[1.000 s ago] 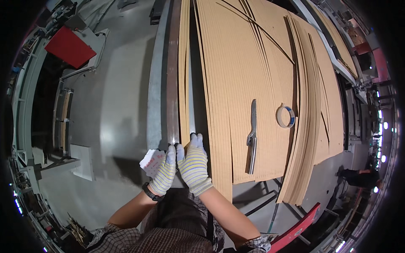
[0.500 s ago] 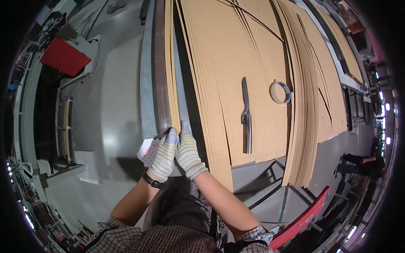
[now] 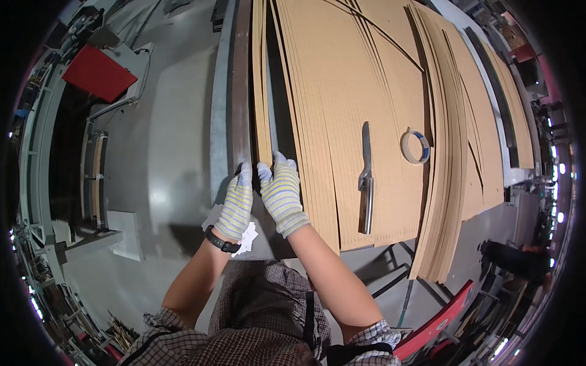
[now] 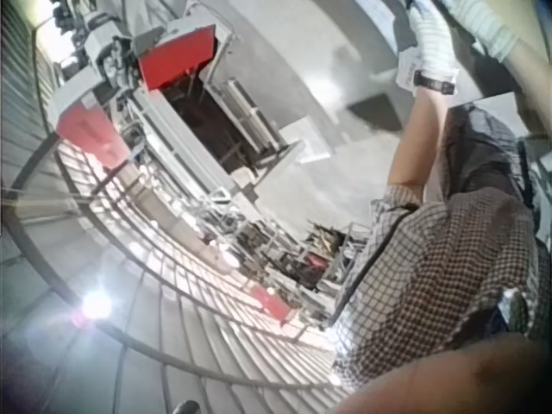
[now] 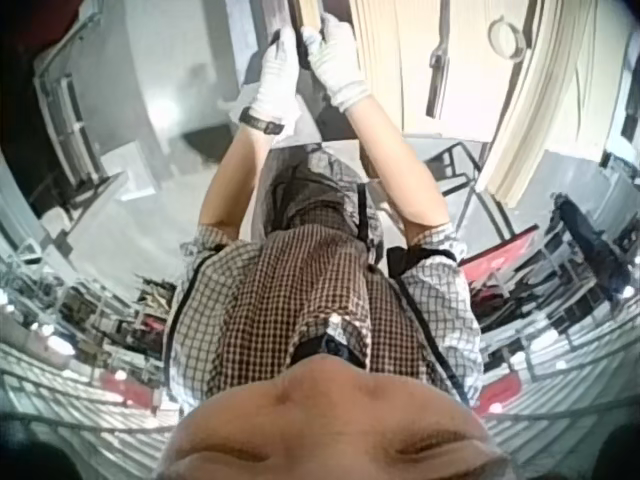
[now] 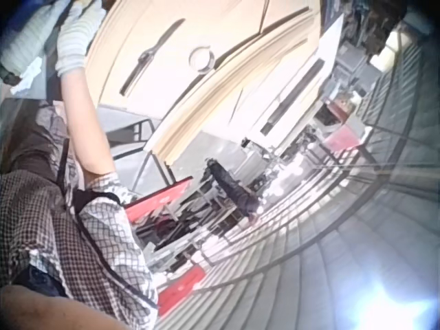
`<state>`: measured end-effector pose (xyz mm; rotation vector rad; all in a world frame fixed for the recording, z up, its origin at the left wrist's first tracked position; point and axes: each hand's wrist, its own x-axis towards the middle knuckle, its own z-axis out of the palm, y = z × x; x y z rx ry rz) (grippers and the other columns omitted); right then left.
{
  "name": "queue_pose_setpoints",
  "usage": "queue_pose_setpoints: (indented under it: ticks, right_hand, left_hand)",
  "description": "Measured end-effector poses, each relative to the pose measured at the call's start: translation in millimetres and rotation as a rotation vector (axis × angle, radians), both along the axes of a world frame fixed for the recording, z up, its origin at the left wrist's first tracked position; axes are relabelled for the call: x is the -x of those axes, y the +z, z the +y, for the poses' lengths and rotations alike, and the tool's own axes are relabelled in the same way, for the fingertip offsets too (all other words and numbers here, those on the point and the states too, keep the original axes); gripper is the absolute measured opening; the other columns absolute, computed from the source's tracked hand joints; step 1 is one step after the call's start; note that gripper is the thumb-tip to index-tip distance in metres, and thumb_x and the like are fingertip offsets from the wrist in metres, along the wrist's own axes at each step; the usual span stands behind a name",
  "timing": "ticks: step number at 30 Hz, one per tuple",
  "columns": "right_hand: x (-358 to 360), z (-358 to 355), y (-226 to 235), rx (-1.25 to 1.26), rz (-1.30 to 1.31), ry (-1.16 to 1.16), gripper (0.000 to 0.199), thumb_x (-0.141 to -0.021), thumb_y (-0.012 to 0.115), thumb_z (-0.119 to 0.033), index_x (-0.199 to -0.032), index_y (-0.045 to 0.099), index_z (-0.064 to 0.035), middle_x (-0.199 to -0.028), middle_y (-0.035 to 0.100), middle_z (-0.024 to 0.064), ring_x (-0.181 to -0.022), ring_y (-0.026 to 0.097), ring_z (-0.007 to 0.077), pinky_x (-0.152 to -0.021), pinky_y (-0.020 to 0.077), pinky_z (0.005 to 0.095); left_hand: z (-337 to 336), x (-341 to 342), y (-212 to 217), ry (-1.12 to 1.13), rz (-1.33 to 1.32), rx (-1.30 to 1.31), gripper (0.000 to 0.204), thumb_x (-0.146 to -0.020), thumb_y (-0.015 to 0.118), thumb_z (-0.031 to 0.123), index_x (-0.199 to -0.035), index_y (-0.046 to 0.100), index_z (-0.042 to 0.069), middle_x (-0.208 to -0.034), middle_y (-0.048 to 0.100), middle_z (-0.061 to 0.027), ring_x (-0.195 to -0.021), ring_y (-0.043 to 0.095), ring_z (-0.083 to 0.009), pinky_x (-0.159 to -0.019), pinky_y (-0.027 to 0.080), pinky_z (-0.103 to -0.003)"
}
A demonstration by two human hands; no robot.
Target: Trimming and organizing cardboard sheets using a combination of industrial machinery and a manual utility knife.
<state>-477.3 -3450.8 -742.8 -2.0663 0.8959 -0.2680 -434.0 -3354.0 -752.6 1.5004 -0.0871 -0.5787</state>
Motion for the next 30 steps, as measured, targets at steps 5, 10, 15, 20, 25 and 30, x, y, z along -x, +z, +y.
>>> queue_pose_setpoints:
  ticks: [5, 10, 15, 20, 25, 30]
  right_hand:
    - [-35, -3, -32, -0.258, -0.123, -0.051, 0.049, -0.095, 0.058, -0.02, -0.134, 0.045, 0.0064, -0.121, 0.056, 0.0283, -0.11, 0.056, 0.0414, -0.094, 0.0456, 0.0413]
    - [-18, 6, -40, -0.618, -0.268, -0.102, 0.05, -0.099, 0.051, -0.022, -0.139, 0.04, 0.007, -0.132, 0.052, 0.0265, -0.121, 0.053, 0.0348, -0.1, 0.042, 0.0341]
    - [72, 36, -17, -0.366, -0.268, 0.031, 0.054, -0.099, 0.049, -0.021, -0.143, 0.033, 0.0059, -0.137, 0.046, 0.0301, -0.128, 0.046, 0.0407, -0.105, 0.0393, 0.0385]
    - [187, 101, 8, -0.313, -0.034, 0.031, 0.061, -0.097, 0.052, -0.015, -0.148, 0.025, 0.0033, -0.143, 0.039, 0.0299, -0.131, 0.043, 0.0411, -0.109, 0.0359, 0.0413]
    - [243, 142, 10, -0.22, -0.081, 0.055, 0.06, -0.097, 0.05, -0.012, -0.149, 0.023, 0.0036, -0.147, 0.034, 0.028, -0.137, 0.034, 0.0406, -0.114, 0.0275, 0.042]
    - [247, 142, 6, -0.295, -0.122, -0.01, 0.059, -0.097, 0.049, -0.018, -0.147, 0.025, 0.0049, -0.146, 0.034, 0.0302, -0.134, 0.035, 0.0454, -0.112, 0.0289, 0.0443]
  left_hand:
    - [-16, -4, -6, -0.073, 0.213, 0.031, 0.045, -0.104, 0.042, 0.041, -0.119, 0.058, 0.002, -0.109, 0.061, -0.0045, -0.101, 0.055, -0.0116, -0.088, 0.046, -0.026]
    - [-8, 15, 3, -0.101, 0.157, 0.012, 0.051, -0.105, 0.035, 0.043, -0.127, 0.054, 0.001, -0.117, 0.059, -0.0054, -0.11, 0.051, -0.0115, -0.097, 0.041, -0.027]
    - [26, 73, 36, -0.327, 0.148, -0.016, 0.051, -0.106, 0.034, 0.041, -0.133, 0.047, -0.001, -0.125, 0.052, -0.0076, -0.118, 0.045, -0.0128, -0.103, 0.036, -0.027]
    - [111, 160, 11, -0.584, 0.177, -0.079, 0.038, -0.102, 0.047, 0.032, -0.126, 0.048, 0.002, -0.113, 0.051, -0.0072, -0.108, 0.048, -0.0175, -0.097, 0.04, -0.032]
    - [77, 160, 33, -0.436, 0.076, -0.228, 0.051, -0.088, 0.067, 0.02, -0.127, 0.043, -0.002, -0.11, 0.053, -0.0183, -0.101, 0.055, -0.0282, -0.09, 0.046, -0.039]
    - [52, 177, 5, -0.194, 0.023, -0.079, 0.069, -0.083, 0.065, -0.001, -0.142, 0.028, -0.003, -0.128, 0.047, -0.0156, -0.118, 0.047, -0.0234, -0.103, 0.041, -0.035]
